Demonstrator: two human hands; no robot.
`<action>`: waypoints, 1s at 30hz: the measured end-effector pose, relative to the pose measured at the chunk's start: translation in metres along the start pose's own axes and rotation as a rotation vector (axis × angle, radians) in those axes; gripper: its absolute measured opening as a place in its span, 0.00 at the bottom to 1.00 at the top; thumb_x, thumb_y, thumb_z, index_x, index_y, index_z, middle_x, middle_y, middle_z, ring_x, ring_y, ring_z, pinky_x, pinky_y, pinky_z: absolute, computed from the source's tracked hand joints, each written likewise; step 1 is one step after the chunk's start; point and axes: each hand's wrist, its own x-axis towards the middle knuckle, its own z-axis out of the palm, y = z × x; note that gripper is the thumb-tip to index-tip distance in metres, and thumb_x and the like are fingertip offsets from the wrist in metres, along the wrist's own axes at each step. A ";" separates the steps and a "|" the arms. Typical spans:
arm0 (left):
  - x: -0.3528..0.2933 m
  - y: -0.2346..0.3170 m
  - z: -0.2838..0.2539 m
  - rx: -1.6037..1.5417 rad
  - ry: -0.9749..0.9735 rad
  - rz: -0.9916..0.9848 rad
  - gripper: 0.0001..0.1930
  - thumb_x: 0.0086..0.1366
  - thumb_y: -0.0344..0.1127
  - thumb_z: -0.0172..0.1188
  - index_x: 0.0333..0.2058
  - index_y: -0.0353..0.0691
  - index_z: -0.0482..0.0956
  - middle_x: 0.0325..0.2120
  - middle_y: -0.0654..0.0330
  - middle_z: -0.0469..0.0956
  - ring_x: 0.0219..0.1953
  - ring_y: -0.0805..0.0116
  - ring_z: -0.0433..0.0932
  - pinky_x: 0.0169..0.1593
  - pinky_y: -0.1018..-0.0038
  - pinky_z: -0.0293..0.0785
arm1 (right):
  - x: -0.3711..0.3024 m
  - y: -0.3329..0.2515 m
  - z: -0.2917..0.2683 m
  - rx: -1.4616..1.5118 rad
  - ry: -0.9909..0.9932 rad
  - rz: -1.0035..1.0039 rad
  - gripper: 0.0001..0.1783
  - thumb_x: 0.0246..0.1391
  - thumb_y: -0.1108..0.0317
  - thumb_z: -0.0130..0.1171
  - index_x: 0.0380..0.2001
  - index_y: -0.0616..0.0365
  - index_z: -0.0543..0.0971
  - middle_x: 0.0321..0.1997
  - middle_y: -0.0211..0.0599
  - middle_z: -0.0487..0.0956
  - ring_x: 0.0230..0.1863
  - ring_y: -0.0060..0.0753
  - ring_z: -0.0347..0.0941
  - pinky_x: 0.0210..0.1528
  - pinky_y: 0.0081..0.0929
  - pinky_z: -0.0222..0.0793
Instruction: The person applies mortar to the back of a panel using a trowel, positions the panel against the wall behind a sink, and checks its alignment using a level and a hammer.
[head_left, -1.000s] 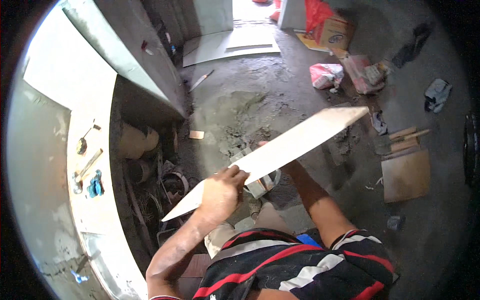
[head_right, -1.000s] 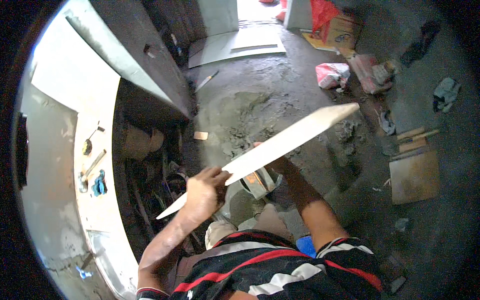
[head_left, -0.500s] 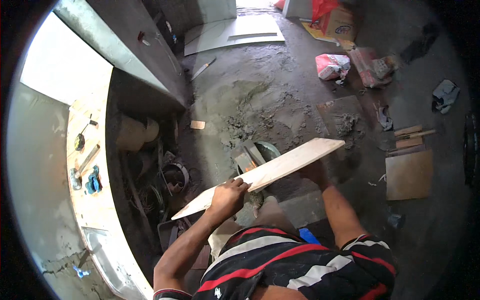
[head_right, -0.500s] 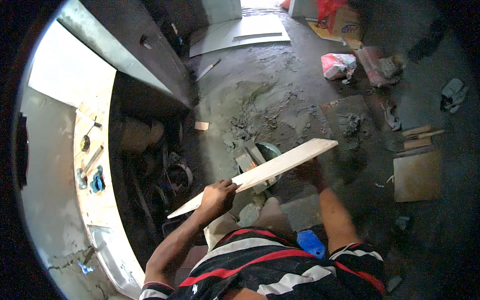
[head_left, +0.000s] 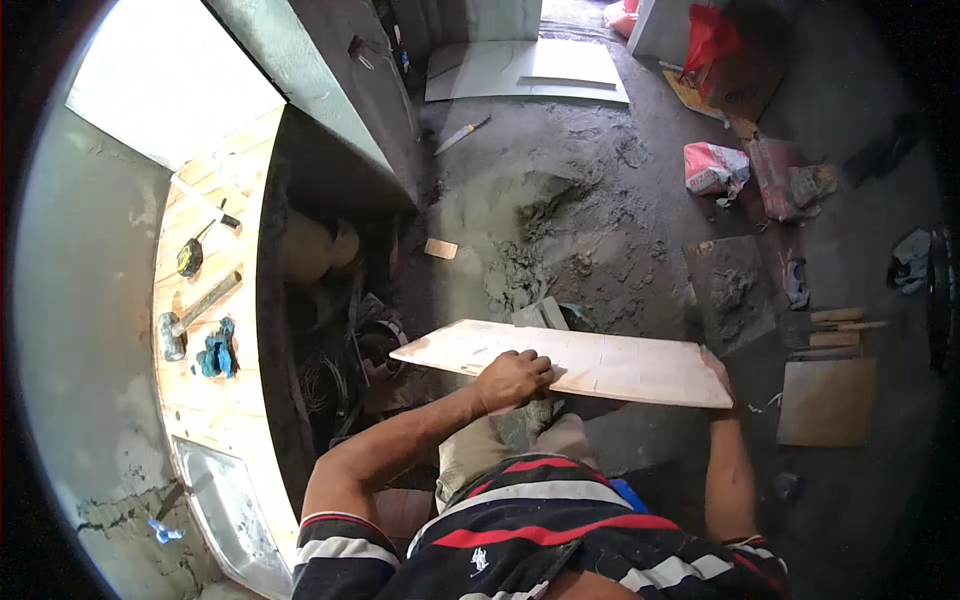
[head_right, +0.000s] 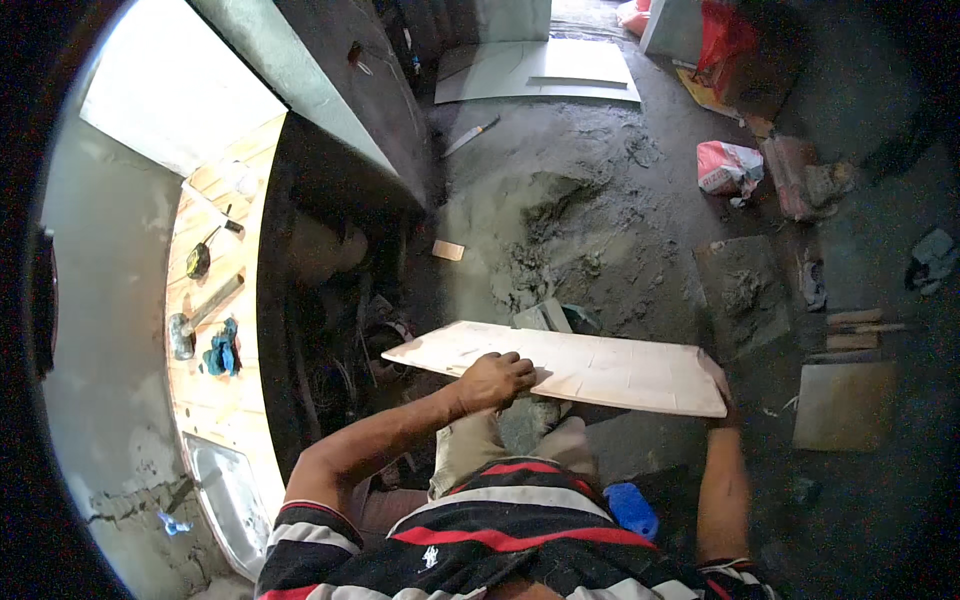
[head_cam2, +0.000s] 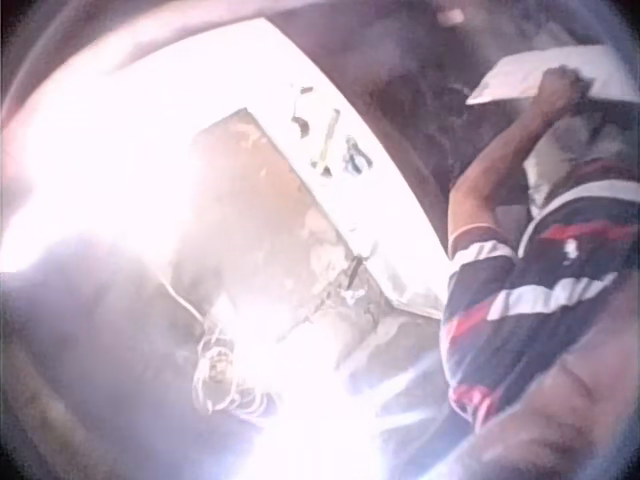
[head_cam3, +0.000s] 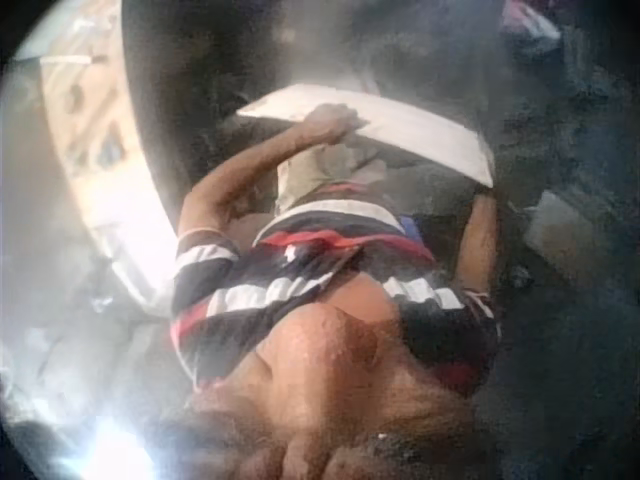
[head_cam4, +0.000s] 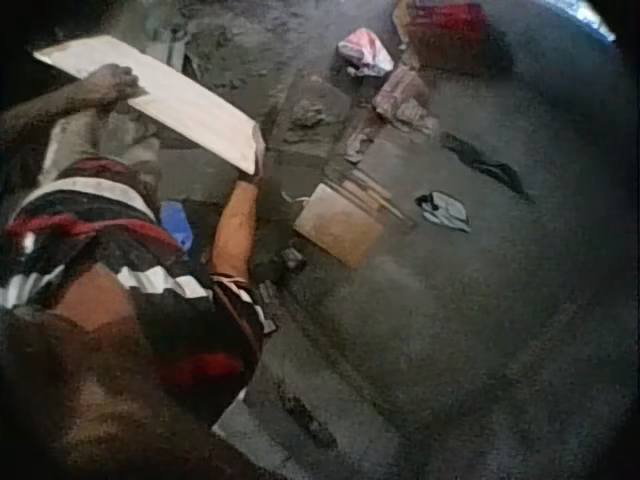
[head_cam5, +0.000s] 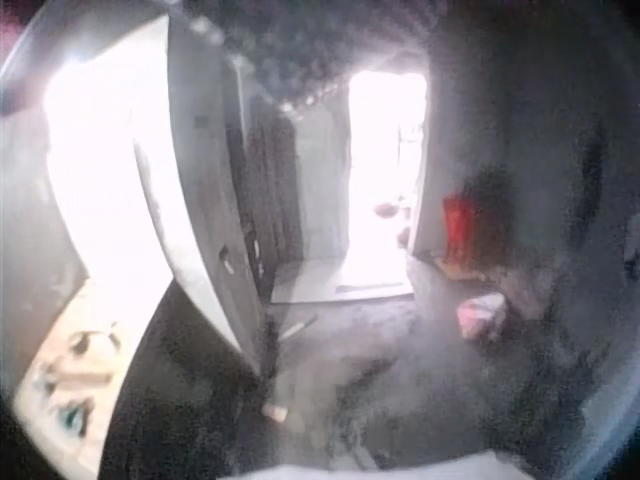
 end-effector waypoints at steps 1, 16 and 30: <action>-0.002 -0.013 -0.002 -0.006 0.007 -0.001 0.20 0.63 0.42 0.60 0.53 0.43 0.78 0.40 0.60 0.76 0.43 0.58 0.78 0.40 0.61 0.79 | -0.012 -0.011 0.014 -0.050 0.014 -0.026 0.28 0.69 0.55 0.55 0.62 0.67 0.72 0.56 0.41 0.80 0.57 0.34 0.76 0.60 0.31 0.71; -0.021 -0.197 0.004 0.112 0.630 -0.594 0.04 0.61 0.34 0.63 0.35 0.45 0.84 0.34 0.59 0.81 0.40 0.55 0.80 0.41 0.61 0.78 | 0.081 -0.068 0.233 0.398 0.102 0.067 0.25 0.60 0.72 0.59 0.59 0.72 0.73 0.58 0.50 0.78 0.58 0.44 0.76 0.64 0.40 0.69; 0.074 -0.319 -0.095 -0.383 0.522 -0.608 0.41 0.61 0.38 0.71 0.68 0.33 0.61 0.62 0.37 0.69 0.65 0.37 0.67 0.65 0.54 0.67 | 0.433 -0.146 0.503 -0.437 0.048 -0.257 0.17 0.50 0.69 0.60 0.34 0.78 0.82 0.33 0.60 0.84 0.37 0.50 0.84 0.43 0.45 0.76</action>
